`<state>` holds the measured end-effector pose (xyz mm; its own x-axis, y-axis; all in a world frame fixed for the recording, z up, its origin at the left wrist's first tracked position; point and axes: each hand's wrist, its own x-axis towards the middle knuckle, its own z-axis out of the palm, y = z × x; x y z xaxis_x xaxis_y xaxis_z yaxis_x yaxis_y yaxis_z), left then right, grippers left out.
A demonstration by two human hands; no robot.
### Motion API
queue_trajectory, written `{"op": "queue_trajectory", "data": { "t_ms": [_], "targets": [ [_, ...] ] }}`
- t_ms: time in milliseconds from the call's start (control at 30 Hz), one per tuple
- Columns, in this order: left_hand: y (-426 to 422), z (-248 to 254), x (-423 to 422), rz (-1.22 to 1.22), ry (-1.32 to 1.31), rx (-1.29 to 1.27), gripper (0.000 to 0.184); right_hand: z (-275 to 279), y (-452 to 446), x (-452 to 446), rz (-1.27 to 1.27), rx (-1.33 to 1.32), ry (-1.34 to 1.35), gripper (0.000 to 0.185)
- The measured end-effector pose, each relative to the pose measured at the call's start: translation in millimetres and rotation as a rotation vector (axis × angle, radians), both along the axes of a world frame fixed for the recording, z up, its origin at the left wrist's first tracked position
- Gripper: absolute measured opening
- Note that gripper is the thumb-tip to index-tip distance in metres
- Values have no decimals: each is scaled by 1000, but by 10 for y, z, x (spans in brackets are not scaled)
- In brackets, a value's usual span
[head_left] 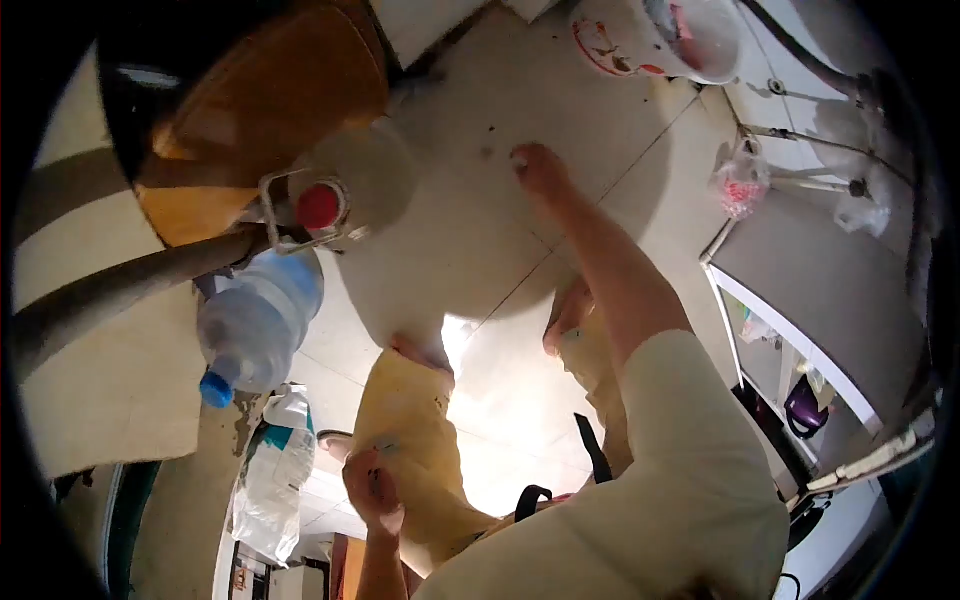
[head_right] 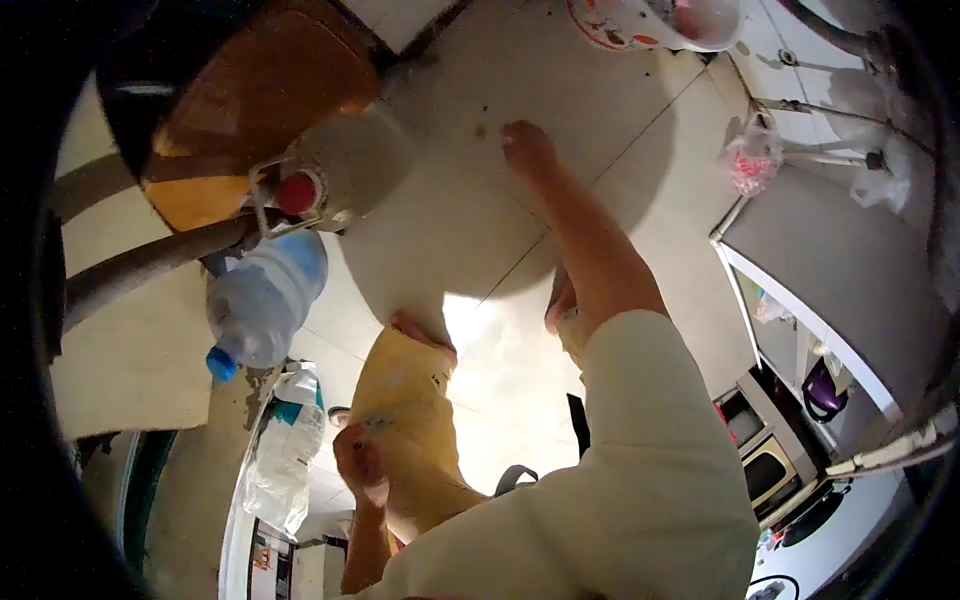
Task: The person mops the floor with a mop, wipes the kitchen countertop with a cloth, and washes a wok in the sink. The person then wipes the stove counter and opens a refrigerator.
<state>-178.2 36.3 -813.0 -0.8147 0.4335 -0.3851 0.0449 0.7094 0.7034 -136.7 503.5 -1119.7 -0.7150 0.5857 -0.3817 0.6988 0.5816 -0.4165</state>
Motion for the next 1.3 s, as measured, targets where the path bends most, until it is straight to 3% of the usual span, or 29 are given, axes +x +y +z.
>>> {"op": "queue_trajectory", "data": {
  "t_ms": [133,233,333,433,533,633,733,833,900,967,1033,1133,1233,1300],
  "targets": [
    [118,20,-28,-35,-28,-155,18,-502,131,-549,95,129,169,25],
    [226,-62,-8,32,27,-141,17,-611,-32,-762,273,261,-33,23],
    [369,-53,-77,8,-38,-178,14,-987,-76,-495,344,95,-156,21],
    [399,-95,-96,-22,-10,-174,12,-974,-37,118,406,221,-178,17],
    [395,-163,-107,-54,37,-209,10,-396,258,332,248,2,-116,33],
    [404,-213,-118,-28,51,-170,10,-391,512,646,-153,161,147,39],
    [305,-257,-154,-102,6,-192,11,-612,364,688,-81,308,5,45],
    [469,-268,-213,-137,49,-141,10,-658,0,494,-269,137,46,44],
    [519,-252,-263,-180,72,-166,9,-646,-95,436,-17,267,-103,42],
    [511,-268,-288,-166,86,-170,9,-775,-171,401,33,283,-161,40],
    [510,-320,-294,-94,89,-146,9,-880,-223,333,-117,189,-128,36],
    [672,-307,-305,10,98,-162,8,-769,-273,261,-51,78,-60,28],
    [844,-292,-295,160,66,-113,7,-549,-164,77,-646,-776,131,23],
    [801,-318,-356,52,80,-126,7,-310,-48,26,-788,-1035,388,25]
  ]
}}
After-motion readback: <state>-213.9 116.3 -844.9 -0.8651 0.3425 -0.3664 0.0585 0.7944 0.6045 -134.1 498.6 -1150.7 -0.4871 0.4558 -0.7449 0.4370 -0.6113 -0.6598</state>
